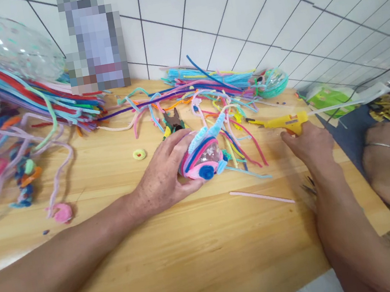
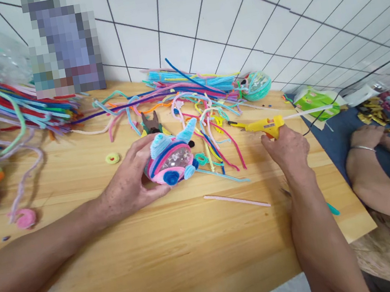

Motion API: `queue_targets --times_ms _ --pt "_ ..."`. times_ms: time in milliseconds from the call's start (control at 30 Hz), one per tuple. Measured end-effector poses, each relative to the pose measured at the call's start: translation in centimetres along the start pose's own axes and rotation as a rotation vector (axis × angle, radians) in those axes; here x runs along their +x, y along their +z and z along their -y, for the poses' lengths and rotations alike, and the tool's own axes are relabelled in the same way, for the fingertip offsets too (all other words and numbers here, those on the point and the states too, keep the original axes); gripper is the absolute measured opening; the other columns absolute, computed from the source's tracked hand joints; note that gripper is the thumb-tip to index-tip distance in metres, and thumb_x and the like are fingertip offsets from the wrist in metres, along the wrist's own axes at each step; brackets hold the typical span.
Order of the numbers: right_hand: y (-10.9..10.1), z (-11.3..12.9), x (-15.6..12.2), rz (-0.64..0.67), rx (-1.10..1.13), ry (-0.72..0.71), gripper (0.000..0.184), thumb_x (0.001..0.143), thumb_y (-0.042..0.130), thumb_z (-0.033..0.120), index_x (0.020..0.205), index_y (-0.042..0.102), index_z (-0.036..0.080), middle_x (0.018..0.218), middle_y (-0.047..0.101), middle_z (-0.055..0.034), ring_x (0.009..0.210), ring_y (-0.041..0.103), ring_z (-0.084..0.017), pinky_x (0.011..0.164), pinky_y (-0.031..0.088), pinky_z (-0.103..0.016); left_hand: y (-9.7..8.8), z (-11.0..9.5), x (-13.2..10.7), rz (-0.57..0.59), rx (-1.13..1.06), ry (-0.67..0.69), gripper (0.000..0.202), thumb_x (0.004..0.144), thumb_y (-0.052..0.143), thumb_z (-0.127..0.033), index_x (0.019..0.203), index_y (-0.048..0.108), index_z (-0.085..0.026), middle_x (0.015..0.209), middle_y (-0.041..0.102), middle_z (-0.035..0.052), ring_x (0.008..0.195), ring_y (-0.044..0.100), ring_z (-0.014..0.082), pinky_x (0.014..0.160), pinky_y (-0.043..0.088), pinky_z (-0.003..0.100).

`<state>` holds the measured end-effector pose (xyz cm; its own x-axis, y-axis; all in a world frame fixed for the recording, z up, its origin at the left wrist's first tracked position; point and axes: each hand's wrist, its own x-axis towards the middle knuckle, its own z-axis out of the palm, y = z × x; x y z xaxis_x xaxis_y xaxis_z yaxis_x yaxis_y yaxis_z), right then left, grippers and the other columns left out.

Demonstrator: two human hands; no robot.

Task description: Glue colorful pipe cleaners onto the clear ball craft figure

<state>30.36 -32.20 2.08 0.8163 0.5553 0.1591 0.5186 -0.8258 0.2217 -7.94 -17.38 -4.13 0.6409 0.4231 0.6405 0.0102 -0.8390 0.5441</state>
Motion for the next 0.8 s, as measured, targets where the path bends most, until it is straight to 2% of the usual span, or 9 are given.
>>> queue_targets --times_ms 400,533,667,800 --pt "0.0 0.1 -0.1 -0.01 -0.016 0.006 0.056 0.098 0.061 0.054 0.129 0.074 0.01 0.112 0.08 -0.0258 0.113 0.078 -0.047 0.093 0.06 -0.053 0.0 0.0 0.0 -0.004 0.002 0.007 0.077 0.096 0.083 -0.038 0.162 0.046 -0.023 0.162 0.058 0.0211 0.155 0.056 0.0375 0.126 0.053 0.058" --pt "0.1 0.0 -0.1 -0.028 0.015 0.003 0.06 0.095 0.064 0.06 0.131 0.074 0.012 0.114 0.081 -0.0252 0.113 0.077 -0.047 0.093 0.06 -0.054 0.1 0.0 0.0 -0.01 0.005 0.011 0.079 0.095 0.084 -0.038 0.163 0.045 -0.025 0.162 0.058 0.0207 0.154 0.056 0.0379 0.125 0.053 0.059" --pt "0.7 -0.3 0.1 -0.076 0.049 -0.018 0.062 0.091 0.067 0.067 0.124 0.075 0.015 0.108 0.081 -0.0248 0.108 0.076 -0.048 0.089 0.059 -0.055 0.1 0.0 0.0 -0.001 0.006 0.001 0.081 0.094 0.085 -0.037 0.163 0.044 -0.026 0.163 0.058 0.0206 0.155 0.056 0.0386 0.125 0.054 0.06" --pt "1.4 -0.8 0.4 -0.134 0.067 -0.032 0.051 0.088 0.069 0.061 0.114 0.076 0.019 0.099 0.08 -0.0219 0.1 0.076 -0.046 0.084 0.058 -0.053 0.0 0.0 0.0 0.01 0.01 -0.022 0.086 0.091 0.088 -0.036 0.164 0.044 -0.028 0.164 0.058 0.0193 0.156 0.055 0.0396 0.125 0.053 0.062"
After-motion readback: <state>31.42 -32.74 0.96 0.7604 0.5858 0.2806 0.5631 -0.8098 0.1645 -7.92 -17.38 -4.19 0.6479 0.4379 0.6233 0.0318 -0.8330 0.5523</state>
